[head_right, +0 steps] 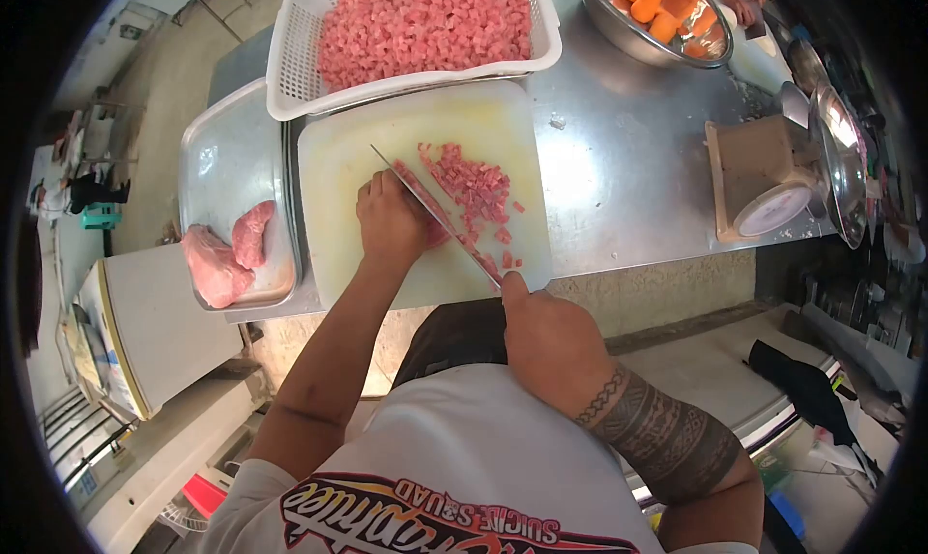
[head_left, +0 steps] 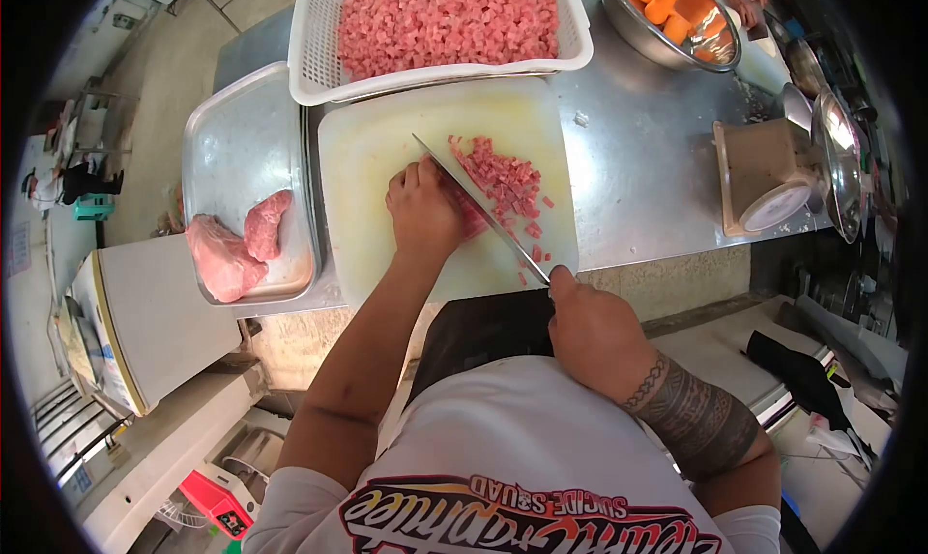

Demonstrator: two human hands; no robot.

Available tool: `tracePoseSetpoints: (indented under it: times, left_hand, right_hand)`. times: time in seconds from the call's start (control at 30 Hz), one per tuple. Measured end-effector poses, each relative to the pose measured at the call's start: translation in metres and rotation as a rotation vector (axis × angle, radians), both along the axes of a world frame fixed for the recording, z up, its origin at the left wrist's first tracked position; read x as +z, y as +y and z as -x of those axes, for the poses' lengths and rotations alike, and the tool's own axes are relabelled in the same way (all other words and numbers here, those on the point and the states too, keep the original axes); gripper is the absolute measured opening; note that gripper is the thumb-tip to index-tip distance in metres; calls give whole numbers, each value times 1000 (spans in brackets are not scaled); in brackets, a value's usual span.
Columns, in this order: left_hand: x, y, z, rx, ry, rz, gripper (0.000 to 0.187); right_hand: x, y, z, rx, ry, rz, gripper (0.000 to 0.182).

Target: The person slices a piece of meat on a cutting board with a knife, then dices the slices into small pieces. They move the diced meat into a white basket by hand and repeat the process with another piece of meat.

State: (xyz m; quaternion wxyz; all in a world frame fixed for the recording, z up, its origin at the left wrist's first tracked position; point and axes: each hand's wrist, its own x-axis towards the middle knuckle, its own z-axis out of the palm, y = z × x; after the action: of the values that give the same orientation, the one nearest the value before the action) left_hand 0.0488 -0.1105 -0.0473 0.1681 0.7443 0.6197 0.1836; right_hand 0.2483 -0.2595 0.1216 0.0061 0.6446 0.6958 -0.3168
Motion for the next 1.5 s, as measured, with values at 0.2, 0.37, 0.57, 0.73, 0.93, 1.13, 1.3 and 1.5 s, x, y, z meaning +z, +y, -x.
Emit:
tracePoseSetpoints:
  times: [0.2, 0.37, 0.57, 0.73, 0.93, 1.13, 1.3, 1.5]
  left_hand:
    - [-2, 1, 0, 10, -37, 10, 40]
    - [5, -1, -2, 12, -44, -65, 38]
    - [-2, -7, 12, -43, -205, -179, 23]
    - [-7, -8, 10, -72, -106, -207, 23]
    - [-1, -4, 9, -91, -55, -81, 37]
    - [-2, -5, 5, -94, -81, -142, 37]
    - [-4, -3, 6, -91, -102, -176, 37]
    - [-5, -6, 7, -44, -85, -201, 37]
  right_hand:
    - [-70, 52, 30, -22, 44, -102, 30]
    - [-107, 73, 33, -57, 92, -215, 28]
    - [-83, 27, 11, -74, -40, -118, 27]
    - [-41, 0, 13, -87, -14, -103, 25]
    - [-10, -18, 7, -68, 23, 6, 22]
    - [-61, 14, 25, -22, 12, -106, 23]
    - [-106, 58, 48, -79, 113, -177, 36]
    - [-91, 56, 51, -116, 139, -172, 34]
